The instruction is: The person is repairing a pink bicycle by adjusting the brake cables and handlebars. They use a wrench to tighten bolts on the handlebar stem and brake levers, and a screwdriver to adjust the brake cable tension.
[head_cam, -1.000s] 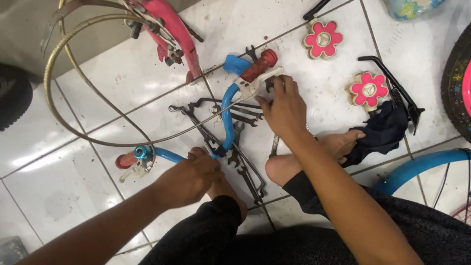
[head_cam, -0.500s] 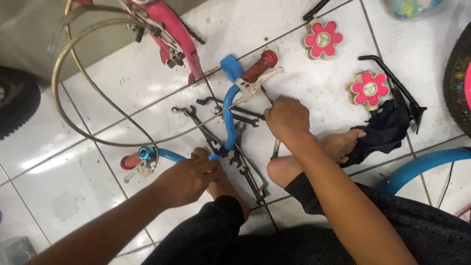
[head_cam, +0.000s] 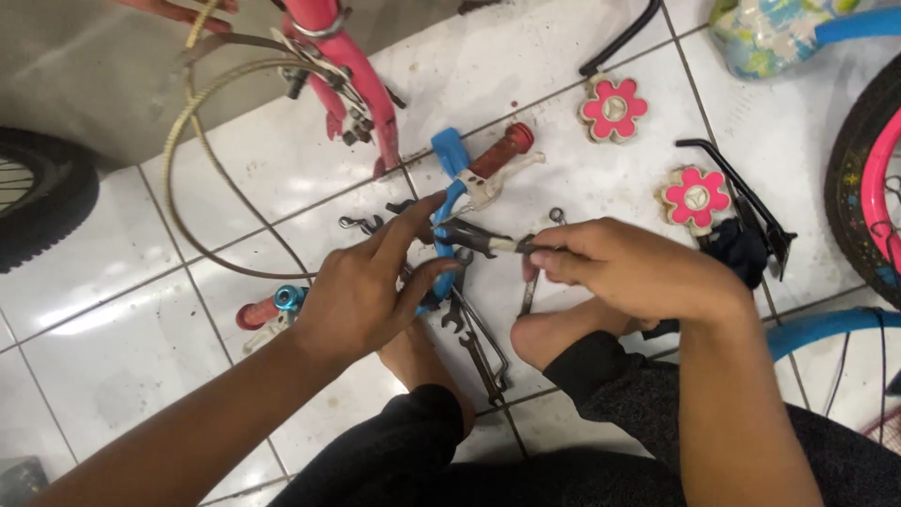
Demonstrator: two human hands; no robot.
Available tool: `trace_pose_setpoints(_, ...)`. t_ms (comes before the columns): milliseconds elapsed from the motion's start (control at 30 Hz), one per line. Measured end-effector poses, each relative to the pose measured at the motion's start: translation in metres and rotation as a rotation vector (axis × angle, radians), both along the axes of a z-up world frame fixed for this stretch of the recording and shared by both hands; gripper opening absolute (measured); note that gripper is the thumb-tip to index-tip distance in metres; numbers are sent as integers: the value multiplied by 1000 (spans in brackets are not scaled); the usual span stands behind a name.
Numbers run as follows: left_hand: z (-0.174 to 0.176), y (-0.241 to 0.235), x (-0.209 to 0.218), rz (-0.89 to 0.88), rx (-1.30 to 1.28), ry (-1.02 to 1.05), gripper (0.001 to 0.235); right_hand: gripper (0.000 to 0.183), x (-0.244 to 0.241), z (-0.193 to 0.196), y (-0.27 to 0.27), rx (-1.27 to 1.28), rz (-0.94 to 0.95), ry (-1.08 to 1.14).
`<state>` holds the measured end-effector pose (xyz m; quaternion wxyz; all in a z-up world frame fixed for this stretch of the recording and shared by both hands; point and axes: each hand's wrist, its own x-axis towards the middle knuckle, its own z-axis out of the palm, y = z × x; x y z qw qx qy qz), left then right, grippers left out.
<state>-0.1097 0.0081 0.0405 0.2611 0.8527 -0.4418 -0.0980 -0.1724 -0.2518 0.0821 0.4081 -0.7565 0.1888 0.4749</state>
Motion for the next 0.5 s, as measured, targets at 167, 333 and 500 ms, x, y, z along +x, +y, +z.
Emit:
trace_pose_setpoints(167, -10, 7, 22, 44, -124, -100, 30, 37, -4, -34, 25, 335, -110, -301)
trace_pose_setpoints(333, -13, 6, 41, 321, -179, 234, 20, 49, 7, -76, 74, -226, 42, -911)
trace_pose_setpoints(500, 22, -14, 44, 625, -289, 579, 54, 29, 26, -103, 86, -443, -40, -1354)
